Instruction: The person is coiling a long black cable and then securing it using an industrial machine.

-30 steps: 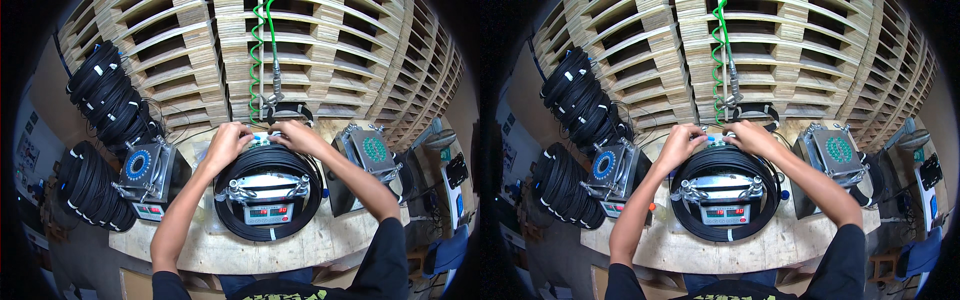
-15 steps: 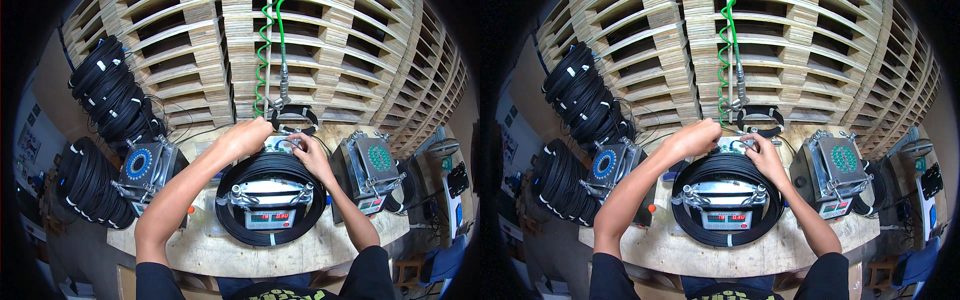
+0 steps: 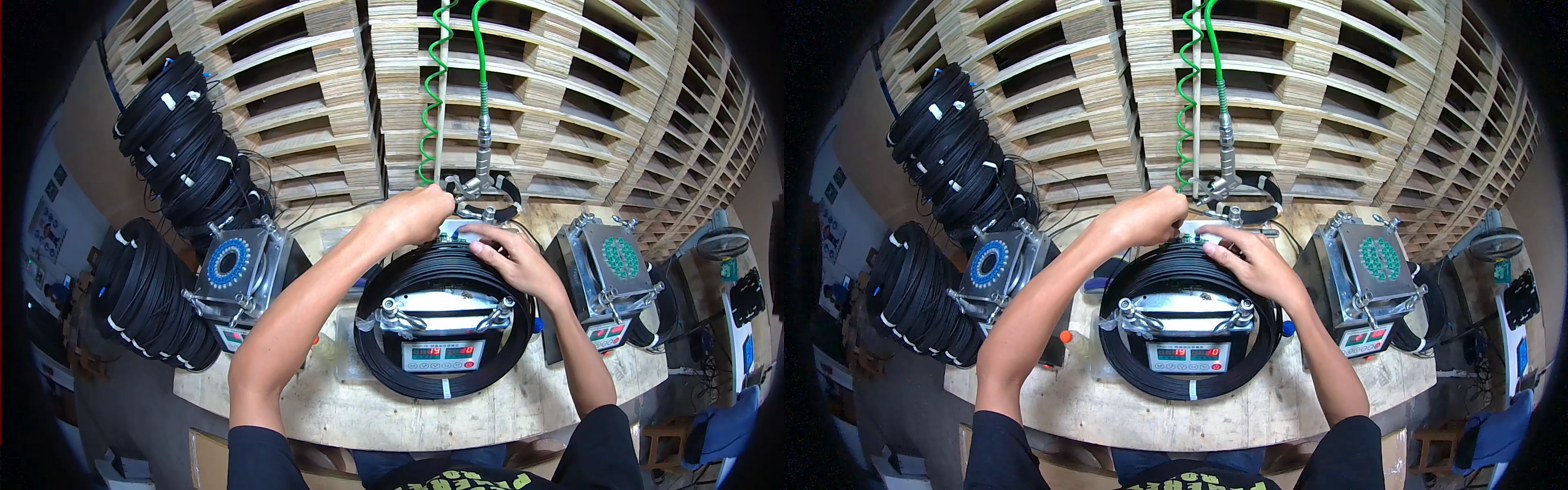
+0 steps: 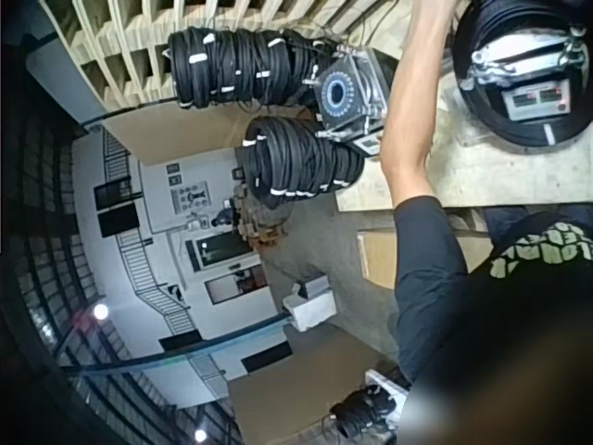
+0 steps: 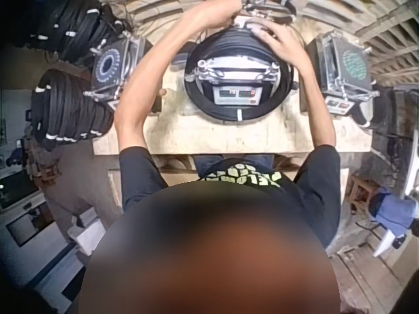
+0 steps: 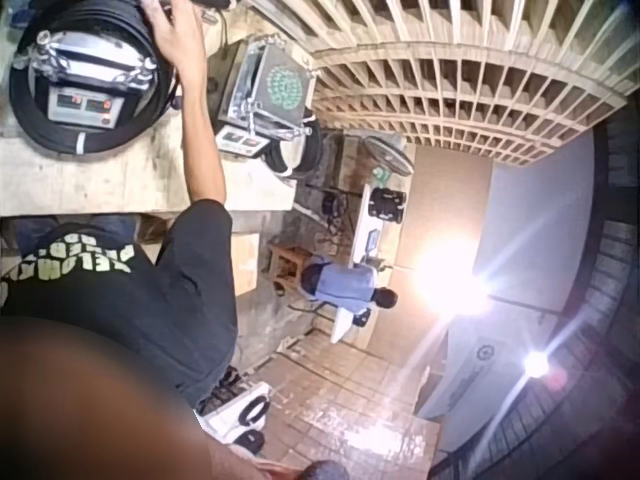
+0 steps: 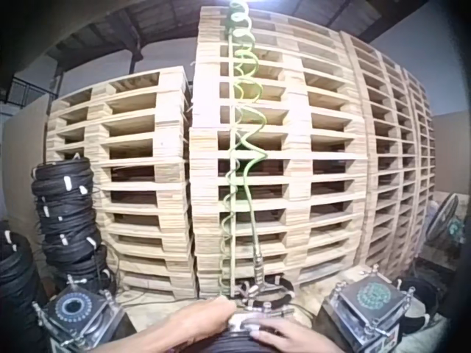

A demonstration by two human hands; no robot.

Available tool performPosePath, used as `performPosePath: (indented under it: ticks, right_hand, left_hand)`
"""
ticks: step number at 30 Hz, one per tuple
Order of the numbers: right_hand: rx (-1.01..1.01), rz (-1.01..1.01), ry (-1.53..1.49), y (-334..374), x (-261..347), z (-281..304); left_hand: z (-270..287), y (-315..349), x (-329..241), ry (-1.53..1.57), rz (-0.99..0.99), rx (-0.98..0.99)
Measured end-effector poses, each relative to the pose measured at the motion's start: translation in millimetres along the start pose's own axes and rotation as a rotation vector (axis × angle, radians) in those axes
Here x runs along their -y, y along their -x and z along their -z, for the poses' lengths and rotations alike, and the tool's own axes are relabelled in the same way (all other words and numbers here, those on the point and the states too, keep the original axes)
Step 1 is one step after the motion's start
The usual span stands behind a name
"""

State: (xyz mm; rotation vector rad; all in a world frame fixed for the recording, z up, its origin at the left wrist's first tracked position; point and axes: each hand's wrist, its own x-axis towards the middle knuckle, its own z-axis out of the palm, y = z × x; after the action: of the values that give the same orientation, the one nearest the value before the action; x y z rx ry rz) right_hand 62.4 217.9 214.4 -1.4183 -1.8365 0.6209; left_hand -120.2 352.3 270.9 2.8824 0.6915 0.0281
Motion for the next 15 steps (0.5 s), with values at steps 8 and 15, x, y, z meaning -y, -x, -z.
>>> performPosePath:
  ticks: [8,15]
  right_hand:
    - [-0.04,0.013,-0.011,8.9,-5.8,-2.1]
    - [-0.055,0.006,0.004,9.7,-6.8,-4.9]
  left_hand:
    - [-2.7,0.2,-17.7,-0.131,0.021,-0.021]
    - [-5.3,-9.8,-18.6,-0.094,0.065,0.008]
